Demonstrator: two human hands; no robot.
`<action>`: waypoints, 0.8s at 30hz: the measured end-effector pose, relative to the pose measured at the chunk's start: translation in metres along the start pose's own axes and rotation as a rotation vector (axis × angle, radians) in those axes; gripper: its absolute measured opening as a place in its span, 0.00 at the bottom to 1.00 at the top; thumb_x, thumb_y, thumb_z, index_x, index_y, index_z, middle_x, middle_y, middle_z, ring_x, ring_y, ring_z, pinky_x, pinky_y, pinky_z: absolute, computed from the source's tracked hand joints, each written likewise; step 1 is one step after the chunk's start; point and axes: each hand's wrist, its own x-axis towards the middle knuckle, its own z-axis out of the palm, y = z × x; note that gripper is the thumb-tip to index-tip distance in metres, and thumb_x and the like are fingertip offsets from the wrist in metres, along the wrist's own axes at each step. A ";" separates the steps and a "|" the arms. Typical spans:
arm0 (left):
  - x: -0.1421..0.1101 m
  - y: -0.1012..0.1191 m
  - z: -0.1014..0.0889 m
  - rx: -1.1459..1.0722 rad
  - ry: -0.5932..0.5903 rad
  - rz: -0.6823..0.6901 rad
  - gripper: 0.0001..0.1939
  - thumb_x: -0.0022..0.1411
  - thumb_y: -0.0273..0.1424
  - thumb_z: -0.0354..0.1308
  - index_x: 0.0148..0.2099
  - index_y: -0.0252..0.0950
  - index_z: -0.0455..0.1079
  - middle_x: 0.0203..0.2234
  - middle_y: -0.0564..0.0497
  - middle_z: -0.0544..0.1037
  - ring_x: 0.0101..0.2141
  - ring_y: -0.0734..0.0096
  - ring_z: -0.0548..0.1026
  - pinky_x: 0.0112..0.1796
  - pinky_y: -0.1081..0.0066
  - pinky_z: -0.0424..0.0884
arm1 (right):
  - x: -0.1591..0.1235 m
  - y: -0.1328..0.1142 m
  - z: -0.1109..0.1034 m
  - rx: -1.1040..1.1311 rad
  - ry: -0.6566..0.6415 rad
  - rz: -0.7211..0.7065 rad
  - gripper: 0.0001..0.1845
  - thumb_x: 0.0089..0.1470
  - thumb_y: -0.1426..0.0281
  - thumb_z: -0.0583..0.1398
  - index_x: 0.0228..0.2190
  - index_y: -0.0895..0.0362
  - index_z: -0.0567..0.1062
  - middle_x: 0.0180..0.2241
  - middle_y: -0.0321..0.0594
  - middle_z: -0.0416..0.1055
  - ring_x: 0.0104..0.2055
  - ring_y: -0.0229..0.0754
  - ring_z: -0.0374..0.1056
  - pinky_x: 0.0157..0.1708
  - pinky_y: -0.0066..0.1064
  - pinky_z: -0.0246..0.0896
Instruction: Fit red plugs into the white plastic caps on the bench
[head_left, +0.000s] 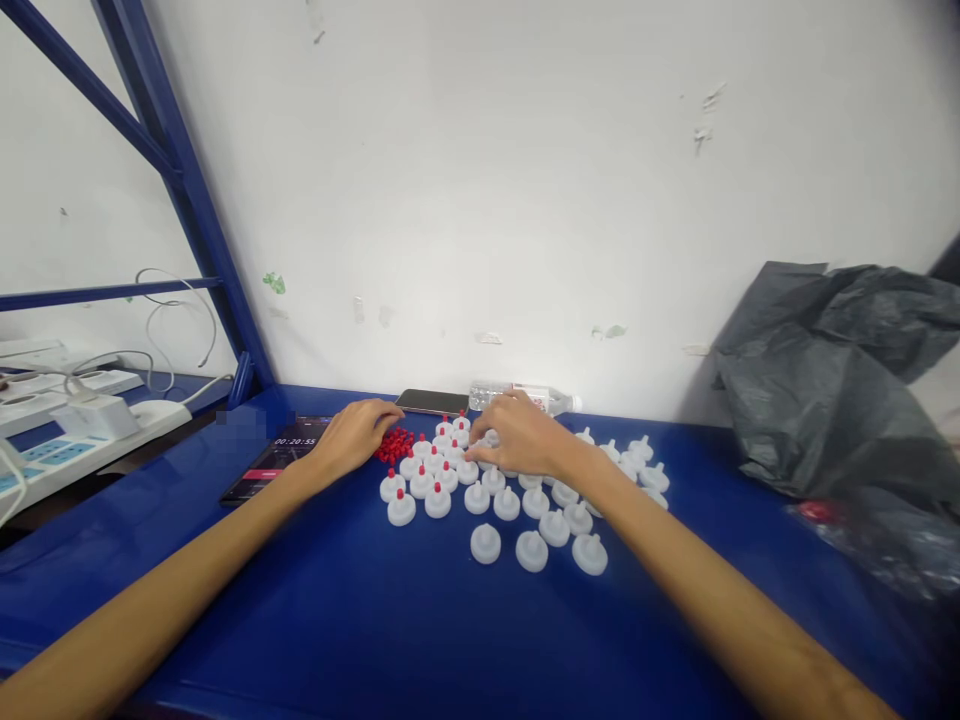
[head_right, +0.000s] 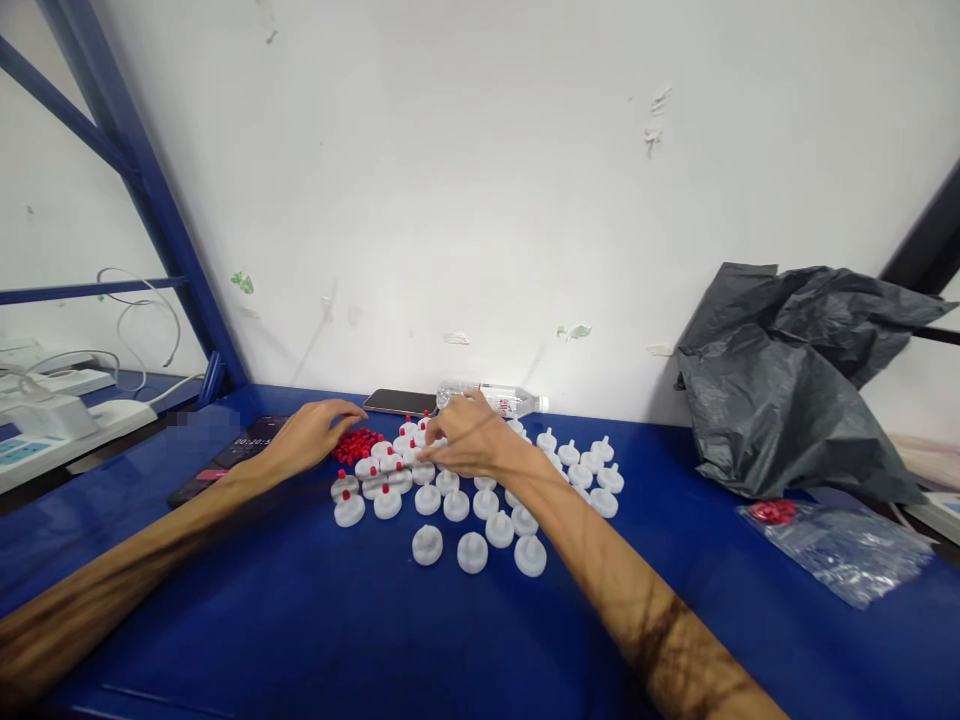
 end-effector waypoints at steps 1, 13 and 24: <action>0.000 0.002 -0.001 -0.001 0.002 0.000 0.12 0.85 0.31 0.63 0.48 0.44 0.88 0.54 0.43 0.98 0.57 0.43 0.94 0.62 0.52 0.86 | 0.001 -0.004 0.003 0.011 -0.005 -0.022 0.10 0.70 0.64 0.84 0.37 0.47 0.92 0.43 0.40 0.96 0.55 0.58 0.90 0.73 0.59 0.77; -0.010 0.030 -0.011 -0.072 0.070 0.162 0.19 0.88 0.36 0.57 0.59 0.39 0.90 0.57 0.40 0.97 0.50 0.51 0.89 0.54 0.56 0.86 | -0.001 -0.017 -0.022 0.214 0.139 0.085 0.11 0.83 0.71 0.70 0.43 0.47 0.82 0.47 0.41 0.95 0.45 0.51 0.89 0.45 0.40 0.81; -0.029 0.051 -0.003 -0.069 0.140 0.446 0.16 0.91 0.47 0.66 0.55 0.42 0.87 0.36 0.50 0.88 0.40 0.58 0.85 0.44 0.63 0.80 | -0.002 -0.050 -0.027 0.215 0.096 0.116 0.13 0.77 0.74 0.71 0.49 0.41 0.82 0.55 0.43 0.94 0.56 0.58 0.89 0.63 0.49 0.81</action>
